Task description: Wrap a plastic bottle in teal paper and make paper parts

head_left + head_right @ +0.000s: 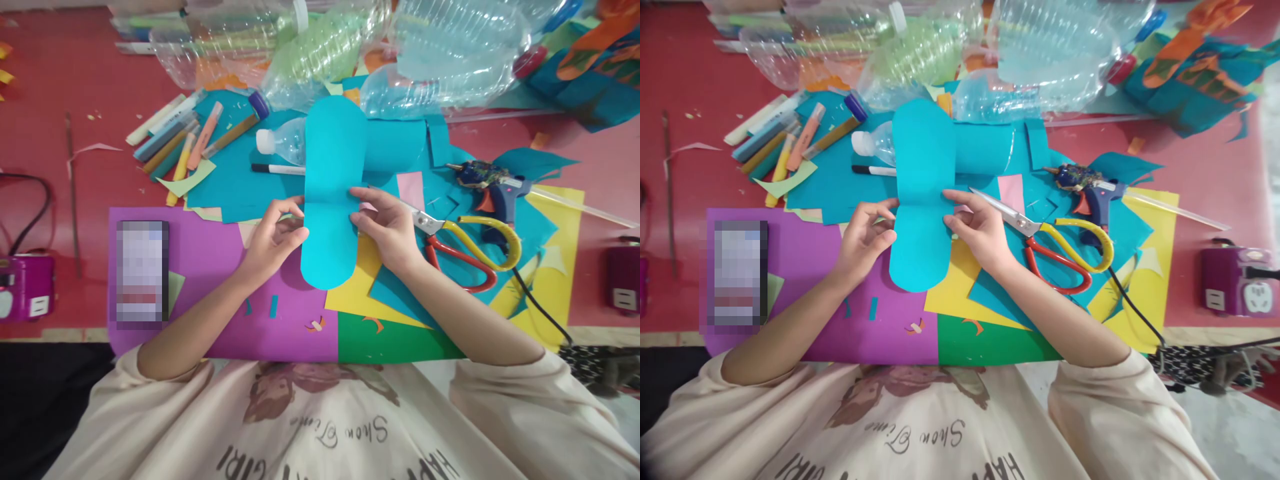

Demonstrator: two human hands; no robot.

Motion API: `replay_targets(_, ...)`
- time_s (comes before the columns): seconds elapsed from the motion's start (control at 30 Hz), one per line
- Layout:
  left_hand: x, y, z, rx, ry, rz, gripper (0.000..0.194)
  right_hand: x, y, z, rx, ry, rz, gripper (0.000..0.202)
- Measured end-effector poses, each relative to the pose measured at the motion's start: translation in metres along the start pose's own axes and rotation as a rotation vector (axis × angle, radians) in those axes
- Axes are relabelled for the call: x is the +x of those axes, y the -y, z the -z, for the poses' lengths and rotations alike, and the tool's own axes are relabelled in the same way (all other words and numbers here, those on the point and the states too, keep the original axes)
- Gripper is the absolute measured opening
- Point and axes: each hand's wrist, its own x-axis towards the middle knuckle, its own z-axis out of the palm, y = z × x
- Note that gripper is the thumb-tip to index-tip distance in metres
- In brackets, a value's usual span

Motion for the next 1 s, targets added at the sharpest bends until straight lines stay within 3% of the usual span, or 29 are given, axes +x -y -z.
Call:
replay_targets(0.23,0.000,-0.003,-0.001,-0.052,-0.052,-0.069,0.030,-0.005,0.003,-0.002,0.115,0.197,0.031,0.042)
replay_targets(0.4,-0.003,-0.007,-0.001,0.053,-0.001,0.014,0.031,-0.011,0.003,-0.004,0.148,0.295,0.049,0.047)
replay_targets(0.53,-0.005,-0.008,-0.002,0.072,0.017,0.112,0.034,-0.010,0.002,-0.005,0.120,0.278,0.076,0.043)
replay_targets(0.63,-0.006,-0.008,-0.003,0.111,-0.002,0.112,0.033,-0.007,0.012,0.001,0.044,0.176,0.101,0.022)
replay_targets(0.67,-0.007,-0.009,-0.004,0.117,-0.006,0.106,0.032,-0.008,0.019,0.006,-0.009,0.150,0.114,0.018)
replay_targets(0.73,-0.007,-0.010,-0.005,0.106,0.001,0.096,0.031,-0.012,0.037,0.019,-0.213,0.161,0.188,0.030)
replay_targets(0.83,-0.007,-0.011,-0.006,0.084,0.029,0.107,0.031,-0.025,0.061,0.051,-0.661,0.145,0.331,0.036)
replay_targets(0.93,-0.008,-0.012,-0.007,0.067,0.050,0.130,0.033,-0.041,0.065,0.090,-1.276,0.118,0.211,0.041)
replay_targets(1.0,-0.008,-0.012,-0.007,0.049,0.054,0.145,0.031,-0.049,0.056,0.114,-1.443,0.158,0.170,0.047)
